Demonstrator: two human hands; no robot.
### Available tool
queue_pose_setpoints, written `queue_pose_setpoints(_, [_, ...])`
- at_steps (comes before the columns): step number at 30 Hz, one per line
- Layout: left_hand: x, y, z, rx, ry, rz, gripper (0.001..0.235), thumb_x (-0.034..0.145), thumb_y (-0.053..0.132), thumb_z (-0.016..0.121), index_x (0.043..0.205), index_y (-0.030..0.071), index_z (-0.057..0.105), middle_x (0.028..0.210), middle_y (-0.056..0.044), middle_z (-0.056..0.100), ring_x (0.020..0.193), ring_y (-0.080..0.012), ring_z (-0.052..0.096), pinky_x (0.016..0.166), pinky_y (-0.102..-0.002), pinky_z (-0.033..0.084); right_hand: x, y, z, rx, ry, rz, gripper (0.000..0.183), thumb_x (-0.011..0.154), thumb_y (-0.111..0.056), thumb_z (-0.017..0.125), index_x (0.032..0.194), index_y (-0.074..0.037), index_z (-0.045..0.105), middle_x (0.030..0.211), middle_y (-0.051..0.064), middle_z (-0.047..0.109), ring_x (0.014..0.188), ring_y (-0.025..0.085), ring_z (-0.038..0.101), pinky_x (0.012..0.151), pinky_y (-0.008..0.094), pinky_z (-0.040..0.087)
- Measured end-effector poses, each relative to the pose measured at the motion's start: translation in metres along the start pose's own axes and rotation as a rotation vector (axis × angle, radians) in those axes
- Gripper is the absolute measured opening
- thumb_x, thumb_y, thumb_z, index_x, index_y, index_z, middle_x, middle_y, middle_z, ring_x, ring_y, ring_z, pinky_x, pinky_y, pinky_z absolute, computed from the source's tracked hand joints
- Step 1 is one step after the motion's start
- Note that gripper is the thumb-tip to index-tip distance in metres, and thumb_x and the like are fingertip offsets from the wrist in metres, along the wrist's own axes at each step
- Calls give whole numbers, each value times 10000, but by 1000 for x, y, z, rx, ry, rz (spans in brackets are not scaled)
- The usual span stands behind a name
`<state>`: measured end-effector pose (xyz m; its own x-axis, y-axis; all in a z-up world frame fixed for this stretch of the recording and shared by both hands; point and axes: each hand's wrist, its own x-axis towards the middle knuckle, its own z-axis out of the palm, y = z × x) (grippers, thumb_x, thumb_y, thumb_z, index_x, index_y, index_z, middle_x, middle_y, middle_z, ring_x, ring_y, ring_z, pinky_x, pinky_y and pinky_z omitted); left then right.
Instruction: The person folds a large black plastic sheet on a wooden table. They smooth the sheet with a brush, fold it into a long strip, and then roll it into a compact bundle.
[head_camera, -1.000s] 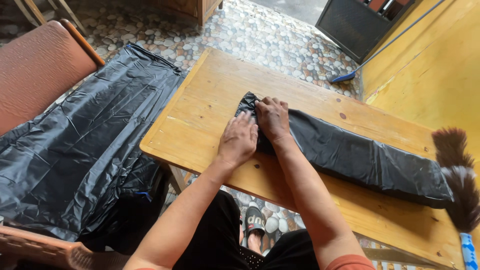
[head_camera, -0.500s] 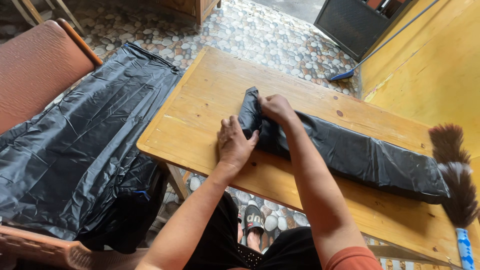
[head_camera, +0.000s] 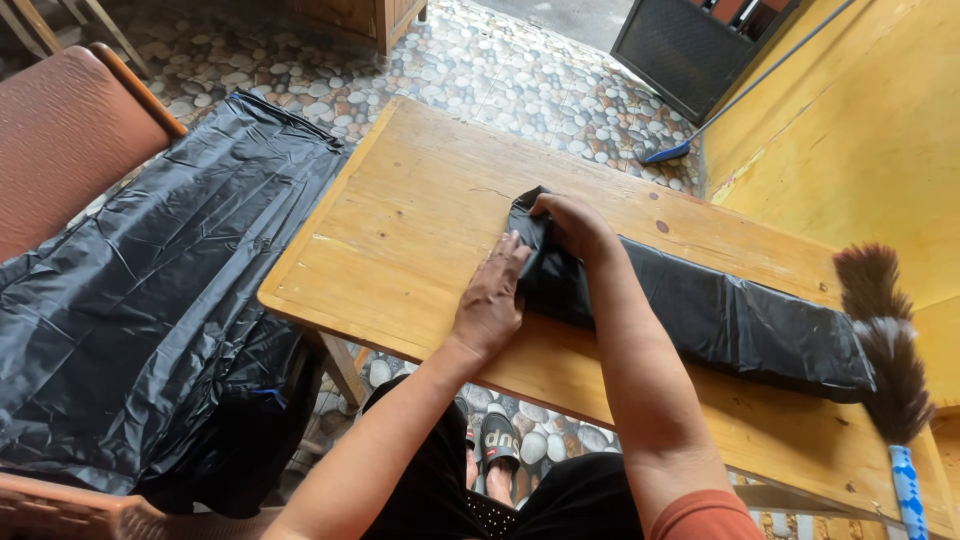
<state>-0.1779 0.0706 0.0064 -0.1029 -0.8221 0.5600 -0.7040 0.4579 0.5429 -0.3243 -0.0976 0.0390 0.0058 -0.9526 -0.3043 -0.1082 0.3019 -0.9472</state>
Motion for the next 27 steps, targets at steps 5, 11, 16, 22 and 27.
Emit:
queue_pose_setpoints(5, [0,12,11,281,29,118,536,869,33,532,1395,128,494,1566,-189,477,1491,-326,420,1196,-439,387,31,10,-17,-277,60,-139,559,654,-199,715,1168,21,685,1087,214,607,1103,395,613,862,554,512])
queue_pose_setpoints(11, [3,17,22,429,-3,177,406,909,72,516,1301,172,549,1513,-201,536,1462,-340,462,1194,-482,381,-25,-18,-10,-1038,169,-606,539,853,-260,671,1364,-103,603,1182,109,654,1173,350,628,957,499,522])
queue_pose_setpoints(16, [4,15,23,436,-88,175,421,899,83,487,1312,152,533,1516,-231,525,1472,-366,443,1211,-517,340,-56,0,-19,-1368,310,-928,381,939,-294,647,1294,-165,698,1173,86,562,1121,329,584,932,486,466])
queue_pose_setpoints(22, [13,31,-4,322,-265,126,647,783,326,500,1375,80,585,1576,-245,445,1539,-369,315,1260,-526,201,-48,33,-26,-1381,229,-844,464,1096,-393,425,1472,-177,588,1360,86,622,1212,334,646,1146,560,346])
queue_pose_setpoints(27, [15,39,-13,339,-370,96,759,1034,582,240,1458,24,532,1626,-254,364,1566,-374,233,1287,-505,115,-51,21,-24,-1460,72,-634,582,1119,-481,251,1561,-179,480,1518,76,572,1444,278,488,1227,647,88])
